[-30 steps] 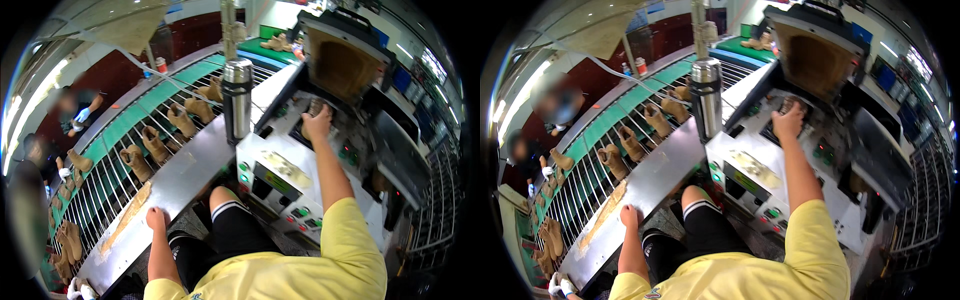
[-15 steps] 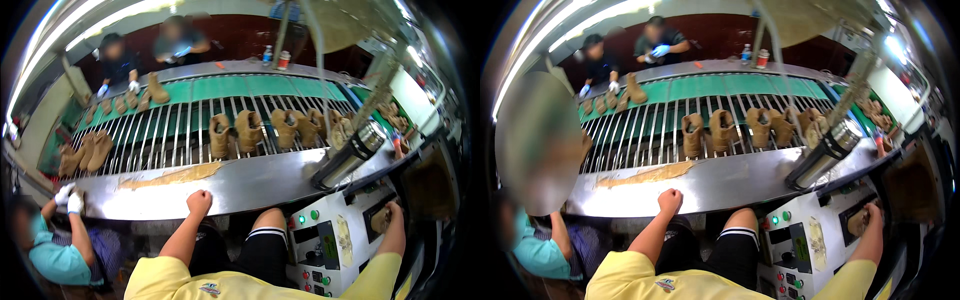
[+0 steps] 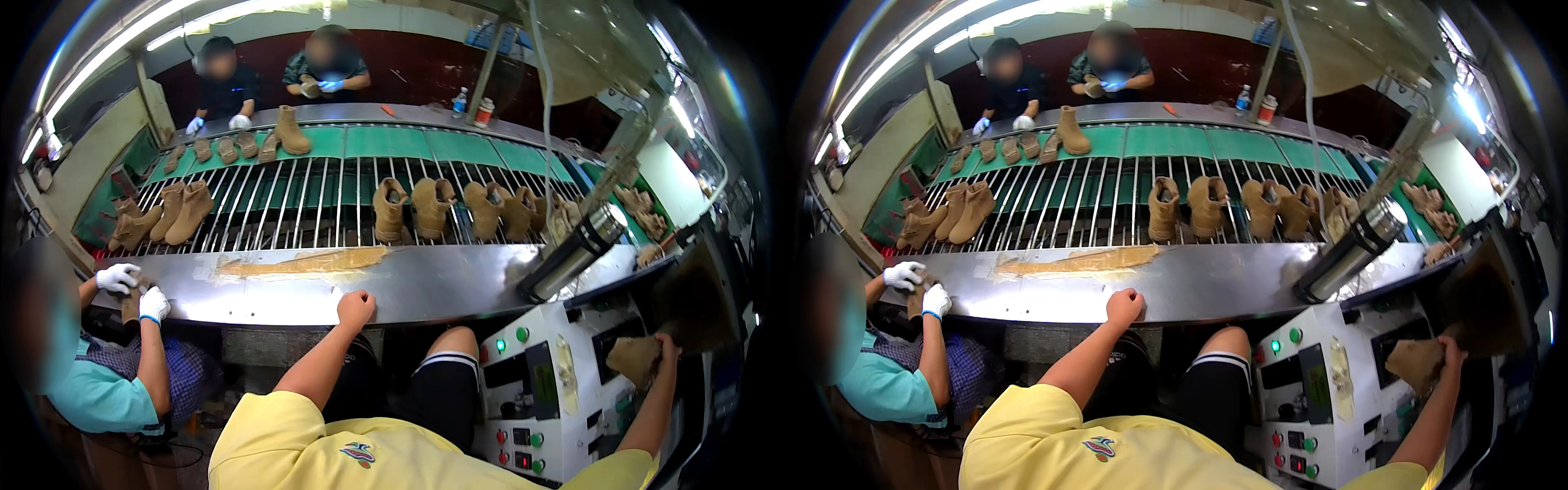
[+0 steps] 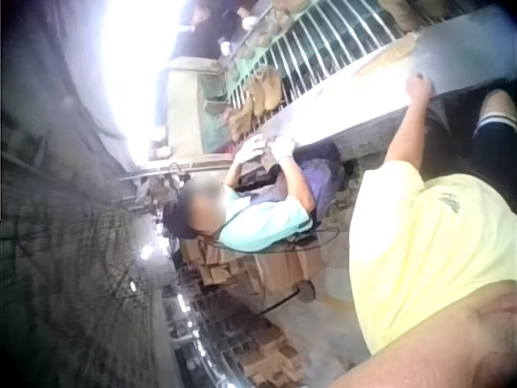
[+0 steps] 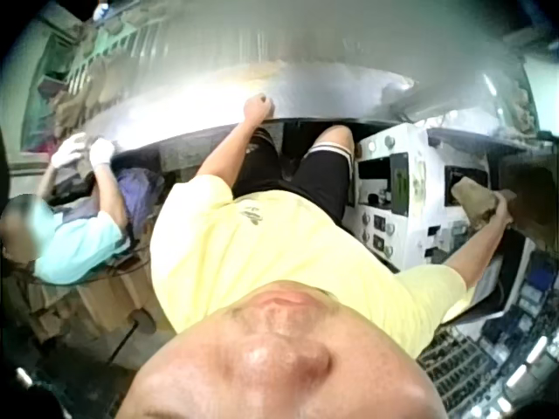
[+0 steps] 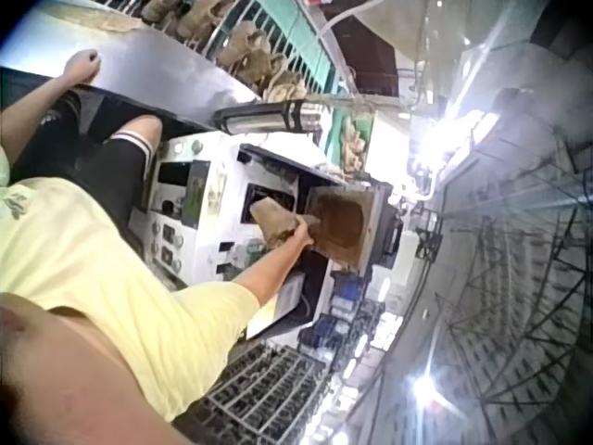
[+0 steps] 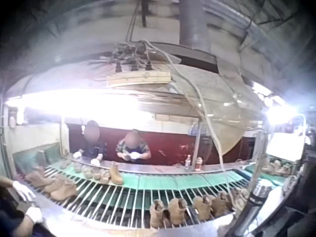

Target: The person picks up boots from a conveyor belt, places them into a dual-chamber machine to heat or press them, and returns them to the conveyor belt.

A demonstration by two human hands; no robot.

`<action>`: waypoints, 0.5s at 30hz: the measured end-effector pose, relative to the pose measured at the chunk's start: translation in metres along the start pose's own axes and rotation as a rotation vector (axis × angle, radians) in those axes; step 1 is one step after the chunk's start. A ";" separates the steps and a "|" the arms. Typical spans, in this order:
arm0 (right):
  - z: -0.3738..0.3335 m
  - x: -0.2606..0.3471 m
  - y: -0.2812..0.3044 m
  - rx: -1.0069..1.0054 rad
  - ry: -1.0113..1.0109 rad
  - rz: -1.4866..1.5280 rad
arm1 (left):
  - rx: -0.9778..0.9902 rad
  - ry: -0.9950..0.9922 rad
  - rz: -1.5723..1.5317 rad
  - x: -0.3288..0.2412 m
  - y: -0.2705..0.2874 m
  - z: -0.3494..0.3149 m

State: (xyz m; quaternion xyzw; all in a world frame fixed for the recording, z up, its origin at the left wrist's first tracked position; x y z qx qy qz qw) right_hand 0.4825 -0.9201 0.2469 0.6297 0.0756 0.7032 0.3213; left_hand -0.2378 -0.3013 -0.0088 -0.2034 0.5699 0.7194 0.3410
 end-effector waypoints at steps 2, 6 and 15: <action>-0.020 -0.001 0.009 0.088 -0.049 0.146 | 0.112 0.019 -0.043 -0.008 -0.010 -0.020; -0.088 0.002 0.030 0.408 -0.036 0.385 | 0.551 0.124 -0.495 -0.066 -0.062 -0.103; -0.449 0.115 -0.084 0.674 -0.139 0.982 | 1.206 0.273 -1.757 -0.284 -0.014 -0.202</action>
Point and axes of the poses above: each hand's wrist, its own z-axis towards the middle knuckle, its own y-axis out of the back of the hand, x = y × z, the point moved 9 cm from there along z, towards the middle knuckle, and after that the axes turned 7 degrees about -x, right-handed, at the moved point
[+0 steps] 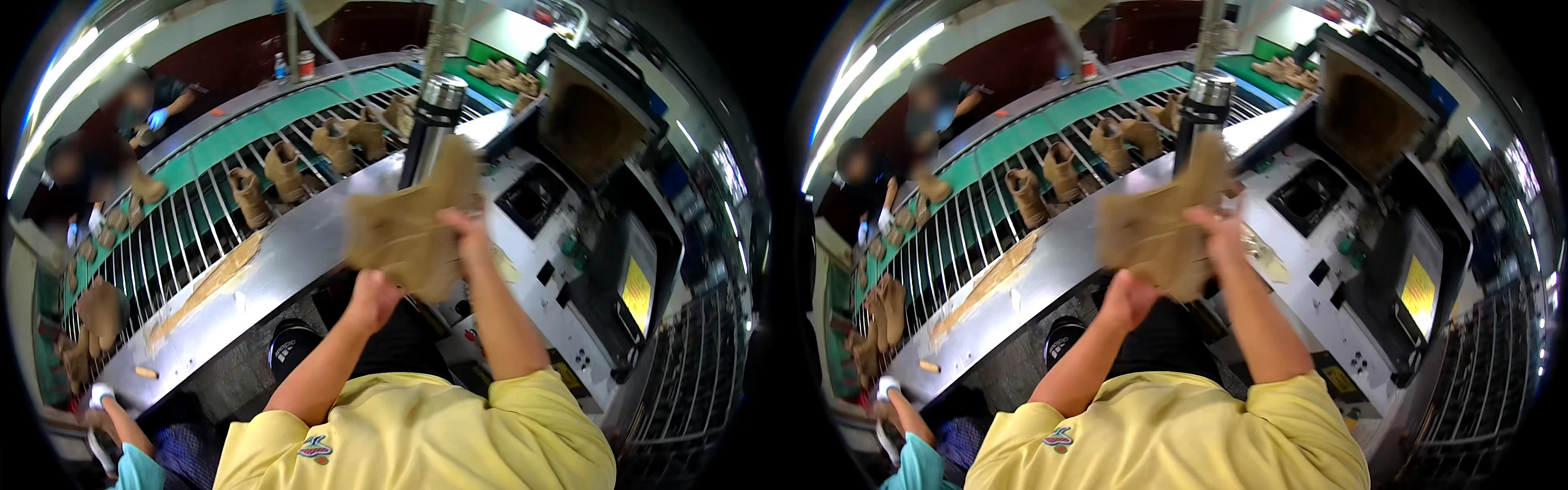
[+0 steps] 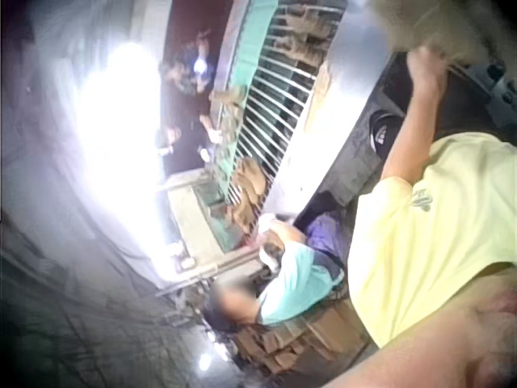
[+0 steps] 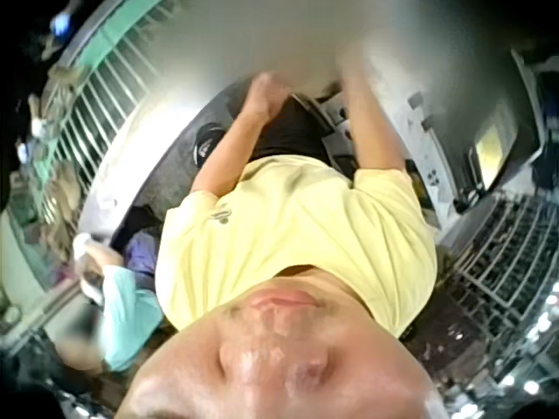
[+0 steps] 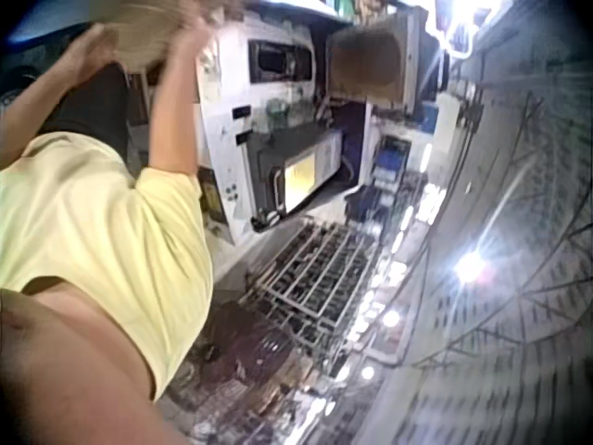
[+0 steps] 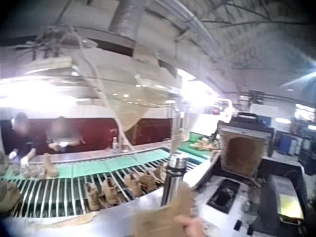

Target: The person picks up boots from a conveyor belt, places them into a dual-chamber machine to heat or press them, and returns them to the conveyor belt.

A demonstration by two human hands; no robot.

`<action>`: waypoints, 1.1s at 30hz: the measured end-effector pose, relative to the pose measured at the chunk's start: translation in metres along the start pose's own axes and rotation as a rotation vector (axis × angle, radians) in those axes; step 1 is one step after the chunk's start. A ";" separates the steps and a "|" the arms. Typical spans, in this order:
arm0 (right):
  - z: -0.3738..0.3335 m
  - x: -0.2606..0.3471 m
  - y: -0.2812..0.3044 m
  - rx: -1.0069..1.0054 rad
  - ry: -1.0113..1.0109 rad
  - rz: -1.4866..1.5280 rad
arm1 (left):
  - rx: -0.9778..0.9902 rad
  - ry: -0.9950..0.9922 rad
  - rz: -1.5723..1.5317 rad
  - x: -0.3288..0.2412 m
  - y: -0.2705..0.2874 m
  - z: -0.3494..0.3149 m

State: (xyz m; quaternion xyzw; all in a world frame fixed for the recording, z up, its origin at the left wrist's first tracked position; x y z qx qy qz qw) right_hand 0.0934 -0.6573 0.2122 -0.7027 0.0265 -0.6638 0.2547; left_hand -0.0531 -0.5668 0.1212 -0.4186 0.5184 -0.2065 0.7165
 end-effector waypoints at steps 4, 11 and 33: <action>-0.053 -0.043 -0.078 0.323 0.224 -0.203 | -0.470 -0.031 -0.132 -0.058 0.063 -0.034; -0.074 -0.117 -0.112 0.922 -0.034 -0.565 | -0.773 -0.336 -0.044 -0.162 0.179 -0.164; 0.012 -0.293 -0.013 0.448 0.268 -0.776 | -1.403 -0.334 0.958 -0.204 0.252 -0.150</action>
Point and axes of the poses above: each hand's wrist, its own z-axis towards the middle knuckle, its own y-axis out of the back of the hand, x = y × z, the point moved 9 cm from there along z, towards the middle knuckle, and after that the axes turned 7 degrees about -x, right-handed, at the moved point
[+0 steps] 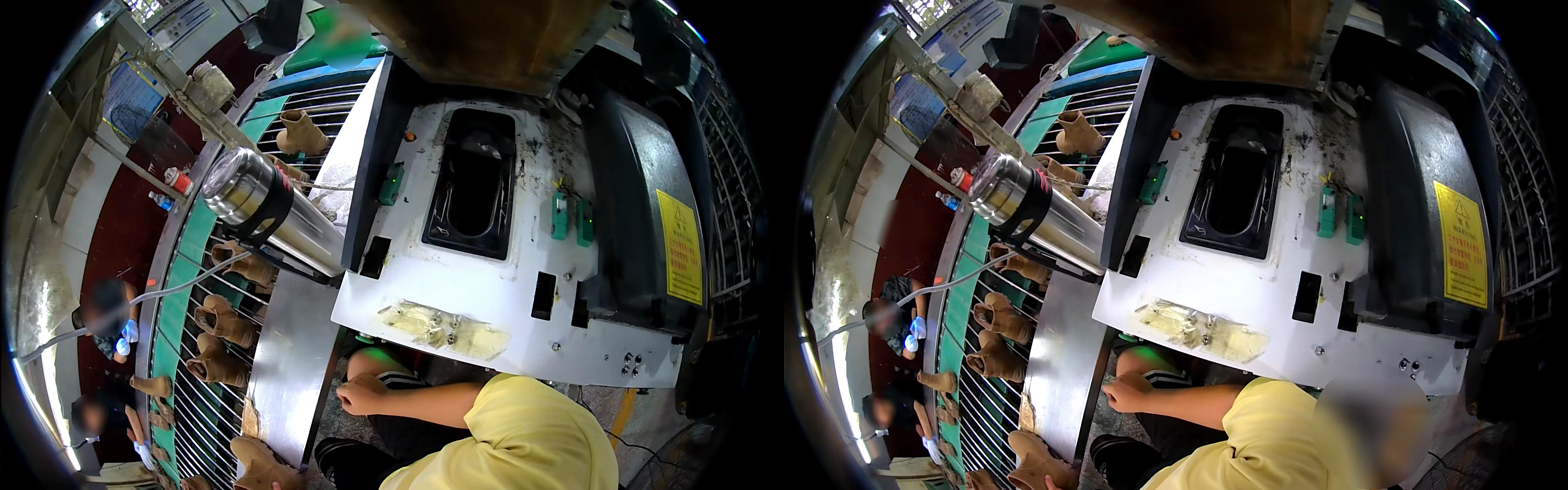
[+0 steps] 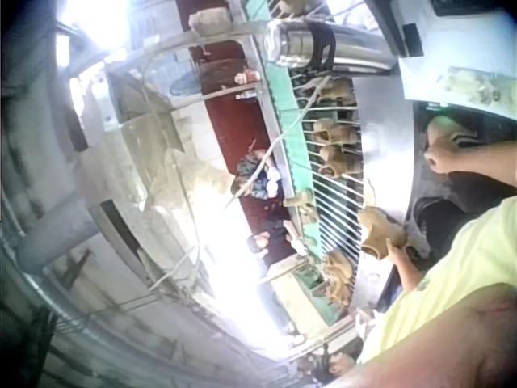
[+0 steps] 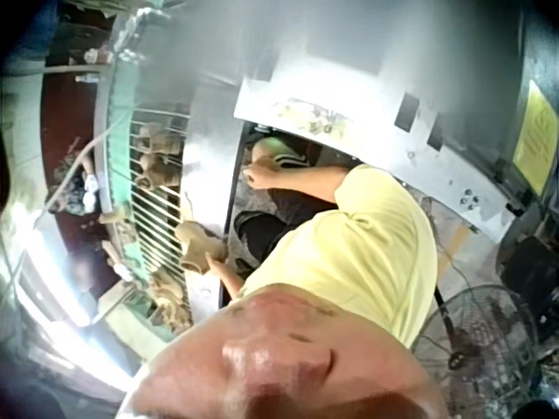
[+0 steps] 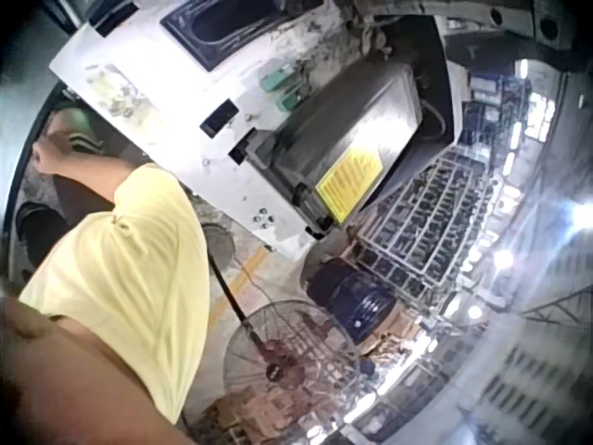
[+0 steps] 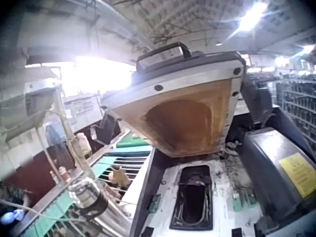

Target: The person picks up boots from a conveyor belt, places them into a dual-chamber machine to heat or press them, and returns them to the conveyor belt.

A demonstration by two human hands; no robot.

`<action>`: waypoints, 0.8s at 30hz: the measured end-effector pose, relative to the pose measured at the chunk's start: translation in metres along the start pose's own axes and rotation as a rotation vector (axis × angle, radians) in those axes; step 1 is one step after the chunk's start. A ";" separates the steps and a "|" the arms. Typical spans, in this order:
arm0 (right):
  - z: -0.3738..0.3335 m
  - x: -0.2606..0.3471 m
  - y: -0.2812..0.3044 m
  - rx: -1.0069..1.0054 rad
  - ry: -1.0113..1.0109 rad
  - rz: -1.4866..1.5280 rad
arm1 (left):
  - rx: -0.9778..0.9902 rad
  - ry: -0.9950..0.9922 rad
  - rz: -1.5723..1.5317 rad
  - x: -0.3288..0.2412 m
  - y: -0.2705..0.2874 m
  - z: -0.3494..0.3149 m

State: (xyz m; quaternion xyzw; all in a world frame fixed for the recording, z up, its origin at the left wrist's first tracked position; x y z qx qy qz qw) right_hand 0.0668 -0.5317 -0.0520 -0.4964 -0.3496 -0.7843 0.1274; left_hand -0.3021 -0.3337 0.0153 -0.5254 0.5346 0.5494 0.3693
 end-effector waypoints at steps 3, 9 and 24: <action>-0.019 0.019 -0.031 0.124 0.074 0.008 | -0.132 0.043 -0.057 0.039 0.074 -0.009; 0.009 0.026 0.013 0.022 0.053 -0.119 | 0.116 -0.023 -0.074 0.018 0.019 0.038; 0.066 0.089 -0.077 0.019 0.226 -0.112 | 0.145 -0.186 -0.164 0.017 -0.026 0.070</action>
Point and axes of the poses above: each hand's wrist, its own z-axis towards the middle knuckle, its own y-axis out of the back of the hand, x = y × z, the point moved 9 cm from there along z, towards the middle knuckle, and after that the axes turned 7 degrees about -x, right-handed, at the moved point
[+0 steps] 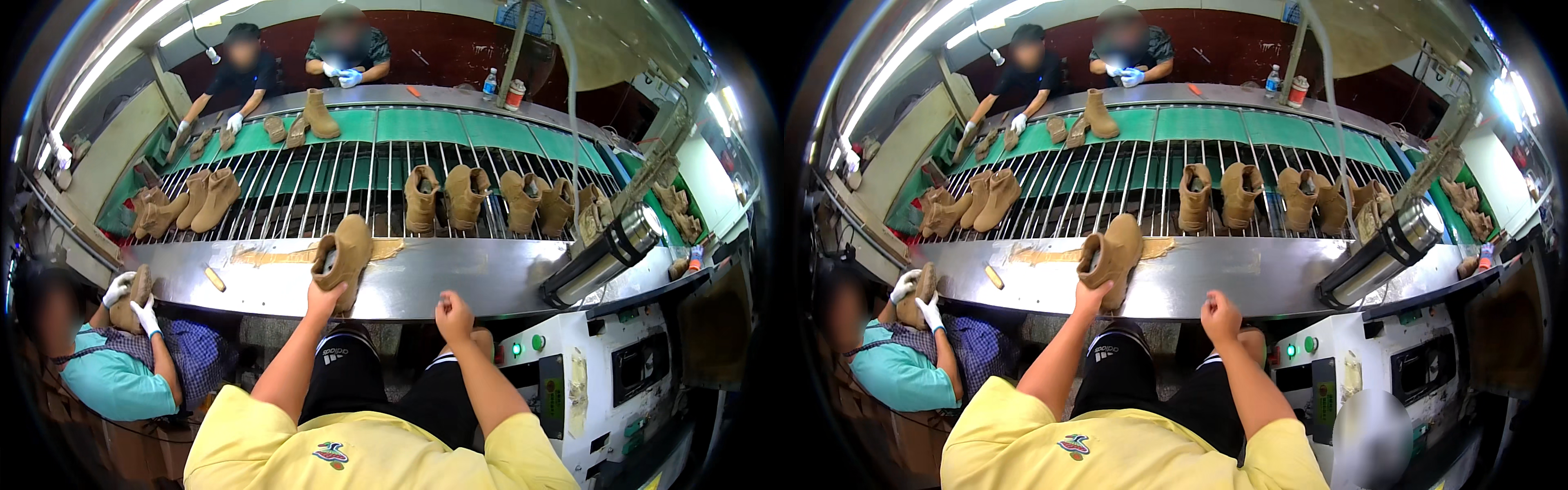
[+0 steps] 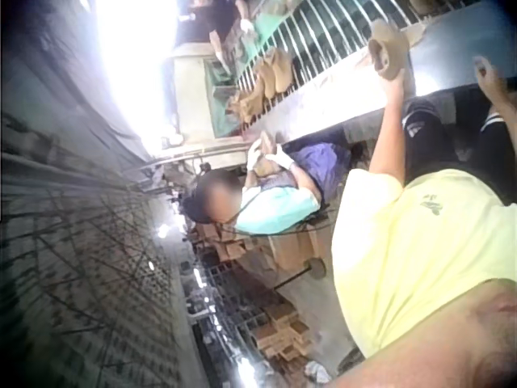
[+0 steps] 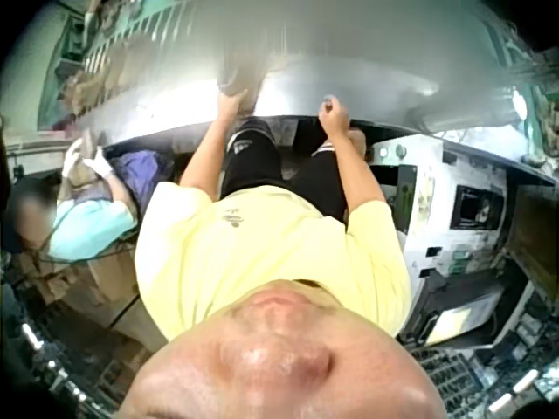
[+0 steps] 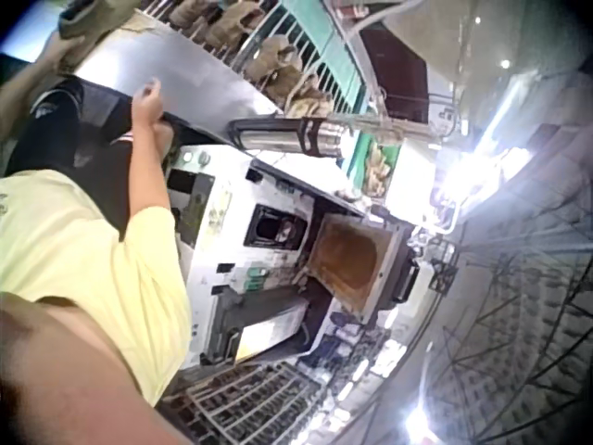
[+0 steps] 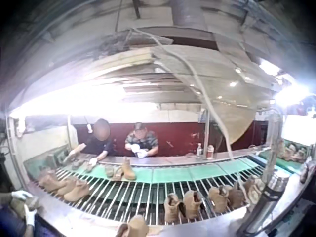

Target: The person picks up boots from a conveyor belt, places them into a dual-chamber machine to heat or press them, and returns them to the conveyor belt.

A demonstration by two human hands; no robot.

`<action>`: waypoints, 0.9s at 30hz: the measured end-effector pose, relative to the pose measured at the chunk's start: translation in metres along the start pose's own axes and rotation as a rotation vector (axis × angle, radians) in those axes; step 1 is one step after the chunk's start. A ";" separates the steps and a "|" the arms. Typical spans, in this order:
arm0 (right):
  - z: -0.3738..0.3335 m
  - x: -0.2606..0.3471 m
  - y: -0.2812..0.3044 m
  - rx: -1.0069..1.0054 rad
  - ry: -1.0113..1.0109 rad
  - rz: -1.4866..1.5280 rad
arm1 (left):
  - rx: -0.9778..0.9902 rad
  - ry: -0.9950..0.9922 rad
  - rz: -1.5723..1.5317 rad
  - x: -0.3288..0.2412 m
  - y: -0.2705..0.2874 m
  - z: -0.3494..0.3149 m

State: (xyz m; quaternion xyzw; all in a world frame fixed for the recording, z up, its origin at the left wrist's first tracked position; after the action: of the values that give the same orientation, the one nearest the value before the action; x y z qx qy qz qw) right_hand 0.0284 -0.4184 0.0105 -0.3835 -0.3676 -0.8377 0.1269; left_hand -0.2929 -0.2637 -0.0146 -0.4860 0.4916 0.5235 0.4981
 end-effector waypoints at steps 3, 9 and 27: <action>0.034 0.001 -0.034 0.026 -0.036 -0.065 | -0.007 -0.015 -0.049 -0.003 -0.025 0.026; 0.025 -0.021 -0.068 0.071 0.002 -0.412 | -0.209 -0.102 0.154 -0.034 -0.071 0.061; 0.027 -0.014 -0.074 0.111 -0.043 -0.465 | 0.136 -0.201 0.072 0.014 -0.165 0.181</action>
State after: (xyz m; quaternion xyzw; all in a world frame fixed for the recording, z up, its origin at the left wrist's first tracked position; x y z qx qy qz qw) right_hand 0.0166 -0.3485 -0.0260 -0.2987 -0.4941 -0.8145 -0.0566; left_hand -0.1324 -0.0785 -0.0250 -0.3784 0.4907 0.5524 0.5576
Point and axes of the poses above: each hand's wrist, its own z-axis towards the middle knuckle, its own y-axis out of the back of the hand, x = y × z, the point moved 9 cm from there along z, towards the middle knuckle, and after that the axes turned 7 degrees about -x, right-handed, at the moved point
